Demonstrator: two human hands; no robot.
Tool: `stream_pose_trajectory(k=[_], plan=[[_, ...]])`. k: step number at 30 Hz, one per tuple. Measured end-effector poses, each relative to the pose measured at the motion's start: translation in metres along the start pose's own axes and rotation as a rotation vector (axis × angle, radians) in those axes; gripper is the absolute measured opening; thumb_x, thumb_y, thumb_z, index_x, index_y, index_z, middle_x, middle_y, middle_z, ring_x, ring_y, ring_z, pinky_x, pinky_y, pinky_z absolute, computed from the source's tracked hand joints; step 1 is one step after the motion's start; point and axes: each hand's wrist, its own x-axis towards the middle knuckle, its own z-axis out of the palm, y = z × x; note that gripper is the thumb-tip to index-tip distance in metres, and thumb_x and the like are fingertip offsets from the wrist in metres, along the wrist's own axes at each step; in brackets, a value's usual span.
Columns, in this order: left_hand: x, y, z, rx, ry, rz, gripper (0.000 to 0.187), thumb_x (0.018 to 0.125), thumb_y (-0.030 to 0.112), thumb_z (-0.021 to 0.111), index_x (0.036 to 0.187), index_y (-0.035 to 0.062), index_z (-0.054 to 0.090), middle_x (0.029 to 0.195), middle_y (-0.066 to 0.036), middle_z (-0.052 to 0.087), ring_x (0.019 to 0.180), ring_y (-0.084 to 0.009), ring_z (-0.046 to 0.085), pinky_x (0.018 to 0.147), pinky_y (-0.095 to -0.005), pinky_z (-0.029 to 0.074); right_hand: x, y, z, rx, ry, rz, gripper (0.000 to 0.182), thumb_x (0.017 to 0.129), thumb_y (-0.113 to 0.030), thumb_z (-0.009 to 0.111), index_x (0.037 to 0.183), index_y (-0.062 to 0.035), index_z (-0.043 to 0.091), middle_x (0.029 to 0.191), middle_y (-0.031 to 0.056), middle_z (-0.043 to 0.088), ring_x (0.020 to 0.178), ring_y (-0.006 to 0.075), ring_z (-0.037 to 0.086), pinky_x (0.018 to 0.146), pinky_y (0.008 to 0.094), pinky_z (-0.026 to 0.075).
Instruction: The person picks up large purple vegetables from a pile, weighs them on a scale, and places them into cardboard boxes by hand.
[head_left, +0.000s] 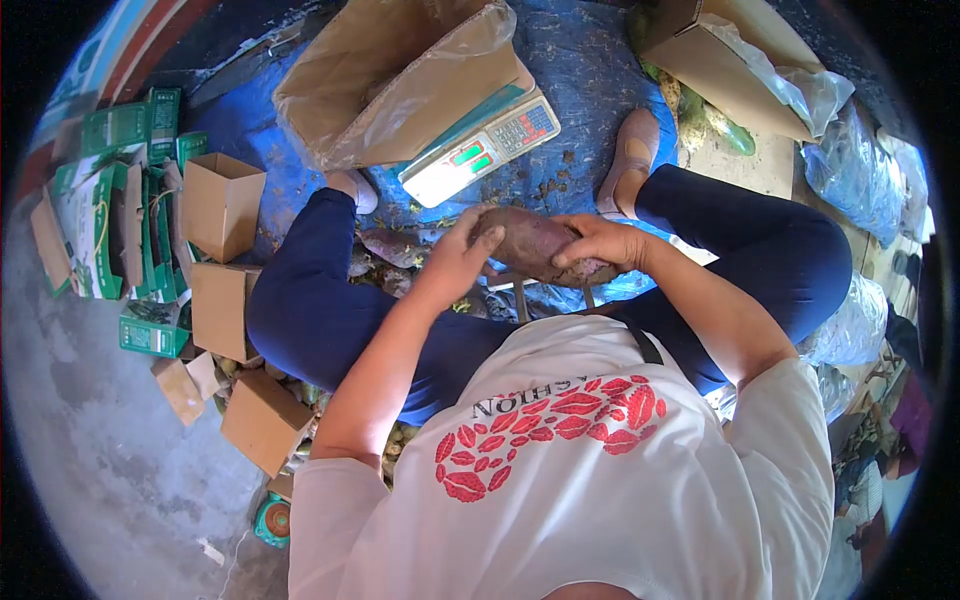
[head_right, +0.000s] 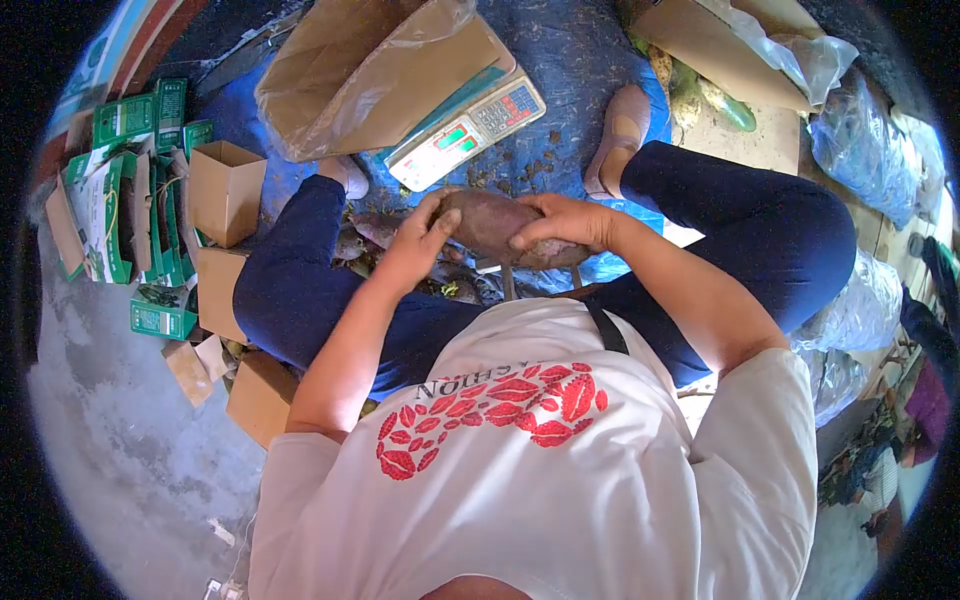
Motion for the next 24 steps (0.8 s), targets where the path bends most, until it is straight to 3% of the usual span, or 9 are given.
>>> stream_pose_trajectory(k=[2,5,6,9,12,15,18,22,24], plan=[[0.000,-0.003,0.007,0.317,0.161,0.159,0.035,0.092,0.031,0.044,0.110,0.0006,0.049,0.089,-0.021,0.059,0.084,-0.0323,0.058,0.070,-0.0353,0.046,0.001,0.001,0.004,0.146,-0.012,0.026,0.061,0.072,-0.028,0.065,0.123,0.0007,0.045,0.110,0.0129,0.058,0.095,0.0184,0.058,0.084,0.0304,0.047],[0.009,-0.011,0.006,0.284,0.263,0.164,0.038,0.094,0.033,0.035,0.097,-0.0009,0.052,0.080,-0.023,0.057,0.076,-0.0405,0.055,0.070,-0.0404,0.045,0.010,0.016,-0.001,0.309,-0.062,0.088,0.054,0.078,-0.034,0.059,0.119,-0.0009,0.048,0.104,0.0117,0.060,0.086,0.0181,0.061,0.075,0.0306,0.050],[0.014,-0.015,0.006,0.326,0.326,0.271,0.033,0.094,0.027,0.037,0.090,-0.0013,0.053,0.073,-0.019,0.058,0.068,-0.0341,0.057,0.065,-0.0386,0.045,0.013,0.020,-0.003,0.336,-0.081,0.115,0.054,0.078,-0.036,0.059,0.118,-0.0013,0.049,0.103,0.0116,0.061,0.084,0.0183,0.062,0.072,0.0308,0.051],[0.015,-0.020,0.005,0.095,0.245,-0.137,0.028,0.094,0.022,0.038,0.093,-0.0012,0.054,0.075,-0.015,0.058,0.068,-0.0266,0.059,0.064,-0.0344,0.046,0.009,0.024,-0.005,0.459,-0.143,0.227,0.054,0.079,-0.044,0.056,0.114,-0.0028,0.052,0.098,0.0116,0.062,0.078,0.0192,0.063,0.064,0.0316,0.052],[0.017,-0.019,0.004,0.003,0.243,-0.227,0.025,0.093,0.018,0.040,0.099,-0.0005,0.056,0.080,-0.011,0.059,0.076,-0.0201,0.059,0.069,-0.0306,0.047,0.008,0.027,-0.004,0.562,-0.189,0.287,0.057,0.081,-0.052,0.051,0.112,-0.0037,0.054,0.095,0.0119,0.063,0.075,0.0212,0.063,0.059,0.0323,0.051],[0.019,-0.022,-0.001,-0.053,0.192,-0.154,0.026,0.092,0.021,0.045,0.108,0.0031,0.054,0.090,-0.009,0.059,0.085,-0.0194,0.058,0.078,-0.0310,0.046,0.012,0.023,-0.003,0.593,-0.215,0.276,0.062,0.083,-0.058,0.043,0.112,-0.0037,0.054,0.094,0.0127,0.063,0.075,0.0230,0.064,0.058,0.0331,0.051],[0.013,0.000,-0.005,-0.682,0.048,-0.347,0.034,0.088,0.027,0.053,0.114,0.0039,0.051,0.096,-0.007,0.057,0.090,-0.0182,0.055,0.082,-0.0310,0.044,0.013,0.011,0.000,0.606,-0.298,0.252,0.068,0.084,-0.063,0.037,0.112,-0.0025,0.053,0.093,0.0144,0.063,0.077,0.0239,0.064,0.058,0.0331,0.052],[0.007,0.002,0.008,-0.481,0.065,-0.240,0.042,0.085,0.033,0.059,0.111,0.0021,0.050,0.098,-0.007,0.057,0.092,-0.0173,0.054,0.082,-0.0308,0.044,0.020,0.012,-0.003,0.526,-0.440,0.216,0.075,0.084,-0.066,0.032,0.113,0.0002,0.052,0.098,0.0154,0.062,0.084,0.0225,0.063,0.064,0.0326,0.052],[0.007,-0.002,0.004,-0.465,0.078,-0.231,0.040,0.084,0.034,0.059,0.106,0.0012,0.052,0.097,-0.007,0.057,0.092,-0.0166,0.054,0.081,-0.0311,0.044,0.019,0.012,-0.003,0.548,-0.071,0.199,0.082,0.082,-0.069,0.031,0.118,0.0024,0.048,0.104,0.0170,0.060,0.089,0.0239,0.062,0.066,0.0333,0.051]])
